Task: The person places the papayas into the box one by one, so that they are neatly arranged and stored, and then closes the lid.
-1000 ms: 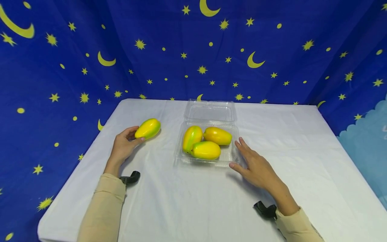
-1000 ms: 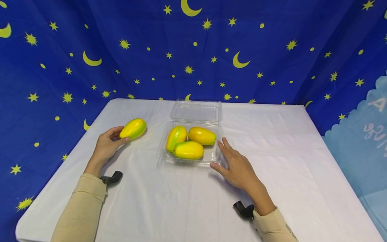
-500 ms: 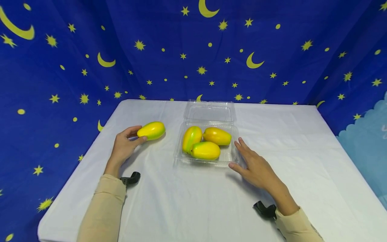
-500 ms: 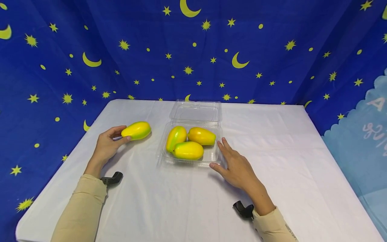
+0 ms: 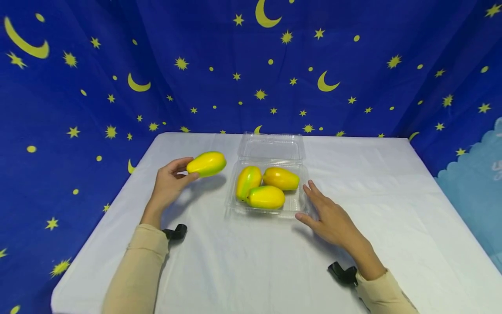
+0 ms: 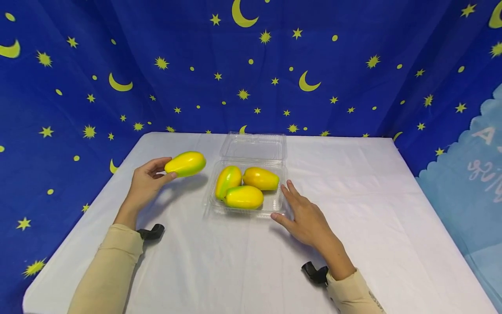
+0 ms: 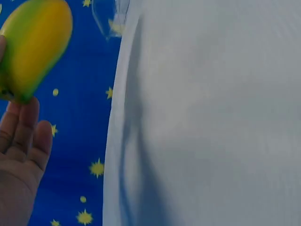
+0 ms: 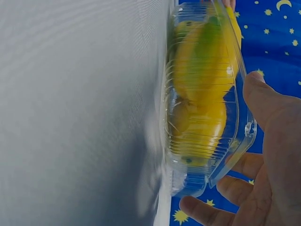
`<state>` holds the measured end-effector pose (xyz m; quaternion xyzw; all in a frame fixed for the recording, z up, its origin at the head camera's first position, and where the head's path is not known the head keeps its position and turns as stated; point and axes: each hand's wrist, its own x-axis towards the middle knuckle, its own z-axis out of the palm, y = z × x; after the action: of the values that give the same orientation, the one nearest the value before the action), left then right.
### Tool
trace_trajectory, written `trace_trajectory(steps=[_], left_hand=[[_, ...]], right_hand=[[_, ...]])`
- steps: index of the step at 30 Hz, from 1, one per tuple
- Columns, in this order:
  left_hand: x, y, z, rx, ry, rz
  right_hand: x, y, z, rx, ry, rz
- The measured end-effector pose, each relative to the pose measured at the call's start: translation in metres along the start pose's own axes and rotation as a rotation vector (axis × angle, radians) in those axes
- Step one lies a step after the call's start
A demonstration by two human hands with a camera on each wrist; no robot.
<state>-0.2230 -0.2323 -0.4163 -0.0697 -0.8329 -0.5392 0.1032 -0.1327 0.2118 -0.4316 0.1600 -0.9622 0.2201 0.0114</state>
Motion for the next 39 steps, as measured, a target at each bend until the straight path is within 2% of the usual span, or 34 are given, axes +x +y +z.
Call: trace_trajectory(steps=[6, 16, 23, 26, 33, 39], left_hand=[[0.009, 0.011, 0.021, -0.005, -0.107, 0.068], [0.022, 0.039, 0.056, -0.017, -0.302, 0.089], [0.033, 0.059, 0.08, 0.024, -0.443, 0.209], [0.037, 0.066, 0.089, 0.036, -0.506, 0.241], [0.045, 0.08, 0.106, 0.065, -0.647, 0.233], [0.051, 0.09, 0.122, 0.039, -0.746, 0.234]], right_hand=[[-0.001, 0.002, 0.0, 0.001, 0.001, 0.01], [-0.002, 0.005, -0.001, -0.008, 0.009, 0.015], [-0.003, 0.004, -0.002, 0.0, 0.011, 0.007], [-0.003, 0.003, -0.003, 0.008, 0.017, 0.002], [-0.003, 0.002, -0.001, 0.006, 0.014, 0.01], [-0.002, 0.003, -0.001, 0.002, 0.014, 0.018]])
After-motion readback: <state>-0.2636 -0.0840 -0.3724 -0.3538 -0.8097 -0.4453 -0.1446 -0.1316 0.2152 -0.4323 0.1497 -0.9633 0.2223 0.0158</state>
